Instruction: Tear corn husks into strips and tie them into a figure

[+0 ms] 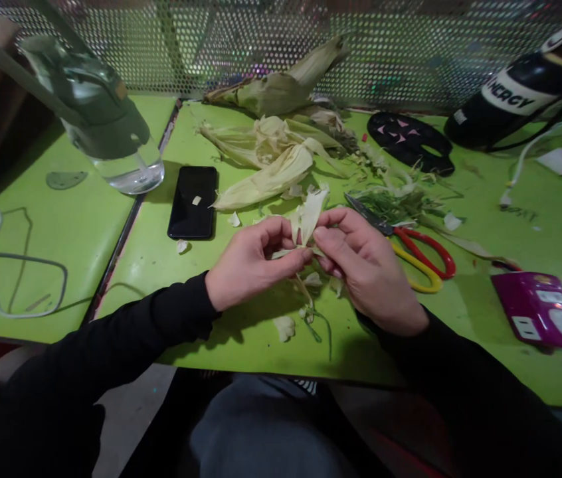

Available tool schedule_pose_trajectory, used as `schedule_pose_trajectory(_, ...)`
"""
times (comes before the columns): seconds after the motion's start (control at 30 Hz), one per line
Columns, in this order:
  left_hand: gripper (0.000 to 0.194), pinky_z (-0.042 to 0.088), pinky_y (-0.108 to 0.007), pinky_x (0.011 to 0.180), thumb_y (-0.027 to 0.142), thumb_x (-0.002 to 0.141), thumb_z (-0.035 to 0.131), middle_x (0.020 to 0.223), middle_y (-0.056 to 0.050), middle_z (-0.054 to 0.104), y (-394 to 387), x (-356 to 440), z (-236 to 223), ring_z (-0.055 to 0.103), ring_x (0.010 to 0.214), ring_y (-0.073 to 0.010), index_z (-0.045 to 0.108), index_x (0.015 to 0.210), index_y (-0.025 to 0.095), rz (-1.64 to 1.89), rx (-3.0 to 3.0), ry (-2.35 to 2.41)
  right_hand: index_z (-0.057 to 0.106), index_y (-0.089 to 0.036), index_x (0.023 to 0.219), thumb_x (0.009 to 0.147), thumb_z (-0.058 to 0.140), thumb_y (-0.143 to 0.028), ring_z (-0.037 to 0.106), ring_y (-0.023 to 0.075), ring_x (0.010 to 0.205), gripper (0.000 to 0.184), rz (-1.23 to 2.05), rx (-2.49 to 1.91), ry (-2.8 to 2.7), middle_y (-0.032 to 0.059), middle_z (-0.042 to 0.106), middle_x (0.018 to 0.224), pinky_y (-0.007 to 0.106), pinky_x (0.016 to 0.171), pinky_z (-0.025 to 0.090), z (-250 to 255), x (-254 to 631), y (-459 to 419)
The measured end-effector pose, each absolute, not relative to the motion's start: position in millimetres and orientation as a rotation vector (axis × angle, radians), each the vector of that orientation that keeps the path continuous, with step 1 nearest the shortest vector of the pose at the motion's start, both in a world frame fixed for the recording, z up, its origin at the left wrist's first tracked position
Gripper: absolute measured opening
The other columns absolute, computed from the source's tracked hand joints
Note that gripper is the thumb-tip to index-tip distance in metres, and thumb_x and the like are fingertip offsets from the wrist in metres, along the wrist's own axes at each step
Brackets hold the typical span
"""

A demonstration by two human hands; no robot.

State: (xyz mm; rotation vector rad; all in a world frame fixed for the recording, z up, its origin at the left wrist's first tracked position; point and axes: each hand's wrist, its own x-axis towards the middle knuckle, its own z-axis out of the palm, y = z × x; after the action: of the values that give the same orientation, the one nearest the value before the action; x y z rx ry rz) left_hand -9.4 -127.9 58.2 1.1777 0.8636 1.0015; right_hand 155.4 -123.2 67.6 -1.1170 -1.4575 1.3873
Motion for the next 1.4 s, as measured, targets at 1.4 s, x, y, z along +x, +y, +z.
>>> schedule_pose_trajectory(1.4, 0.030, 0.050, -0.021, 0.070, 0.031, 0.068, 0.087, 0.071, 0.003, 0.066, -122, -8, 45, 0.062, 0.069, -0.0073, 0.064, 0.078, 0.014, 1.211, 0.959, 0.736, 0.053, -0.020, 0.067, 0.089, 0.060, -0.016, 0.048, 0.0108, 0.060, 0.024, 0.580, -0.908, -2.170, -0.0035, 0.049, 0.063, 0.027, 0.057, 0.038, 66, 154, -129)
